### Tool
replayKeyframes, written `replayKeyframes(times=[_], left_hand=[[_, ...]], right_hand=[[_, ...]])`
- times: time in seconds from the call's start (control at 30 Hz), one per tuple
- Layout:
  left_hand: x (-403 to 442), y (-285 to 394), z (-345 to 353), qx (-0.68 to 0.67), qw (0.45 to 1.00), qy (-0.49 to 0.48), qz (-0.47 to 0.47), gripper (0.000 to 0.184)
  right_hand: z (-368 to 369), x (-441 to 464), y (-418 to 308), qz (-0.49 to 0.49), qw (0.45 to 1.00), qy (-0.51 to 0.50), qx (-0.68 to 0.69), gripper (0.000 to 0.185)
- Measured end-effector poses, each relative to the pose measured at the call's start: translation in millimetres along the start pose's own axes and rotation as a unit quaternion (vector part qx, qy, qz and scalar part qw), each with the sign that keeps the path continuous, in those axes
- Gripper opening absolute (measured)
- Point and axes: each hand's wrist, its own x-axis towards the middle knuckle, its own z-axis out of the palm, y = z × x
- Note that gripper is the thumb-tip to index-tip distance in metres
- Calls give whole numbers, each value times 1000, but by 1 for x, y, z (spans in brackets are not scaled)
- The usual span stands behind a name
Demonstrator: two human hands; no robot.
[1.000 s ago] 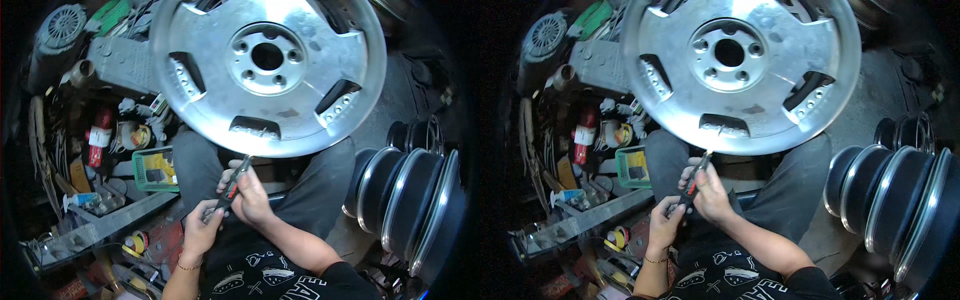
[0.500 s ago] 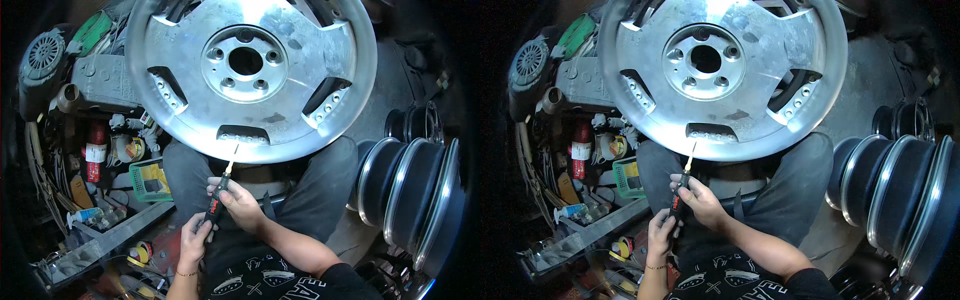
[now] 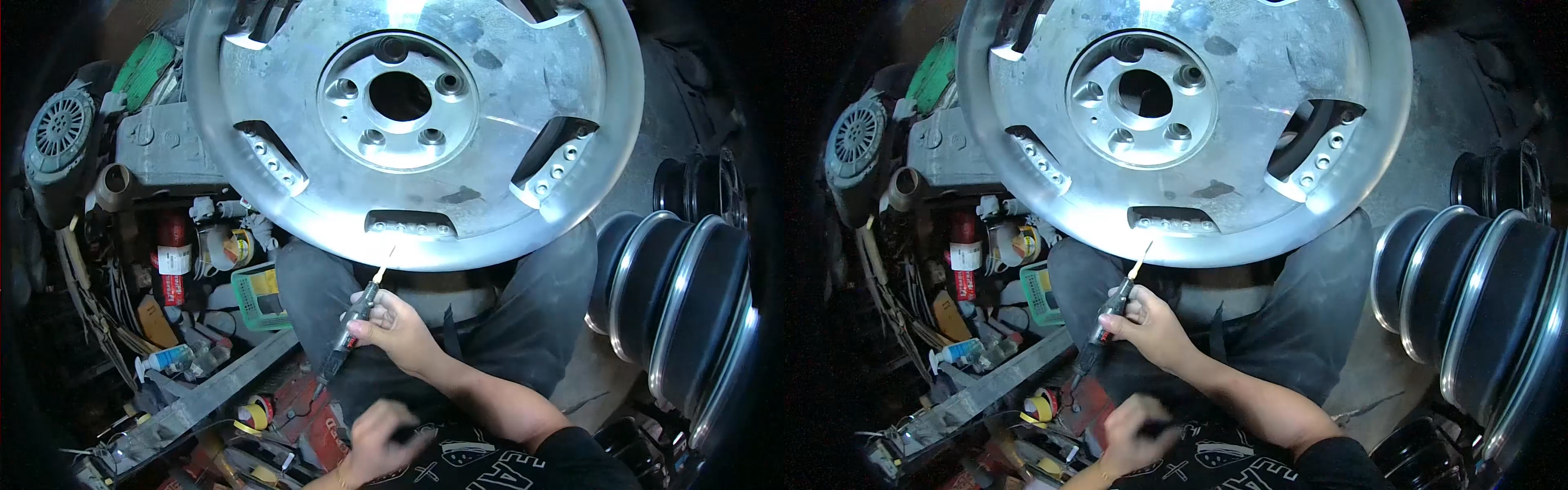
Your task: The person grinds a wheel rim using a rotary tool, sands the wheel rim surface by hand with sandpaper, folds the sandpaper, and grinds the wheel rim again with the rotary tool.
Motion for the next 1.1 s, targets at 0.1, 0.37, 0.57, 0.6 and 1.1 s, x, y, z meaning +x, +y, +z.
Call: replayKeyframes(times=[0.1,0.37,0.57,0.6,1.1], left_hand=[[-10,-71,32,-96,945,185,-250,64],[77,-89,-31,92,981,172,-17,58],[92,-110,-30,194,966,161,52,51],[97,-109,-28,195,966,162,54,47],[110,-112,-21,184,970,150,47,43]], right_hand=[[-2,3,-12,53,998,-7,46,38],[-11,12,-9,43,997,-53,-45,27],[-6,19,-8,13,998,21,-63,35],[-5,21,-6,7,997,58,-47,38],[-8,18,2,19,987,147,-60,54]])
